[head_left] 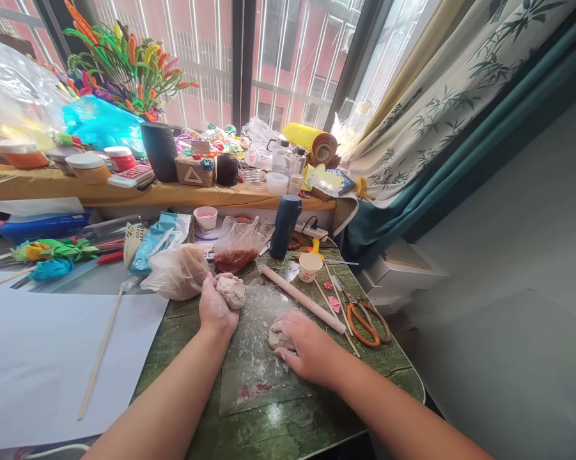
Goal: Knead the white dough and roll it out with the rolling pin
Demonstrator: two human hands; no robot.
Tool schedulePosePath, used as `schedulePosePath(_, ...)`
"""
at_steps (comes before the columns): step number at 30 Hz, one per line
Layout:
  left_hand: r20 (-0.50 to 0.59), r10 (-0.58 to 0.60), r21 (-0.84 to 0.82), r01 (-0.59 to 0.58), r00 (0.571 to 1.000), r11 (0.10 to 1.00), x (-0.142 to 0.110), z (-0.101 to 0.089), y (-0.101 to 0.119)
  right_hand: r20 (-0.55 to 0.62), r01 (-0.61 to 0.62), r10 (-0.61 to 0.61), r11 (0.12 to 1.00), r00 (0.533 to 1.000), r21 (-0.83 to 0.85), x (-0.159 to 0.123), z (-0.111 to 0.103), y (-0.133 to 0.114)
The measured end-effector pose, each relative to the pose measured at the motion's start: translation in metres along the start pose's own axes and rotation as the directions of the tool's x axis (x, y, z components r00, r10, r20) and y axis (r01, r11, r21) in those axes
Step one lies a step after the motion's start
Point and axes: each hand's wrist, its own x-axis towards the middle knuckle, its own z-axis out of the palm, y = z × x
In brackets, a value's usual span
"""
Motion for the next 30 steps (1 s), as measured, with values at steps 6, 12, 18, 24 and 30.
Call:
schedulePosePath(6, 0.007, 0.012, 0.019, -0.012, 1.000, 1.000, 0.000, 0.000, -0.005, -0.106, -0.095, 0.085, 0.992, 0.991, -0.087, 0.027, 0.012, 0.009)
schedulePosePath(12, -0.002, 0.016, 0.053, -0.015, 1.000, 0.998, 0.001, 0.002, -0.003, -0.042, -0.017, 0.015, 0.999, 0.999, -0.037, 0.025, 0.017, -0.004)
schedulePosePath(18, 0.033, 0.090, 0.133, -0.094, 0.995, 0.987, -0.001, 0.002, -0.010, -0.097, -0.057, 0.054, 0.998, 0.994, -0.033, 0.024, 0.012, 0.007)
schedulePosePath(24, 0.046, 0.142, 0.225, -0.149, 0.989, 0.963, -0.005, 0.004, -0.013, -0.034, -0.023, 0.024, 0.999, 0.999, 0.026, 0.027, 0.015, -0.005)
schedulePosePath(30, 0.088, 0.155, 0.229, -0.171, 0.984, 0.958, -0.004, 0.001, -0.015, -0.048, -0.036, 0.038, 0.998, 0.998, 0.059, -0.006, 0.001, 0.007)
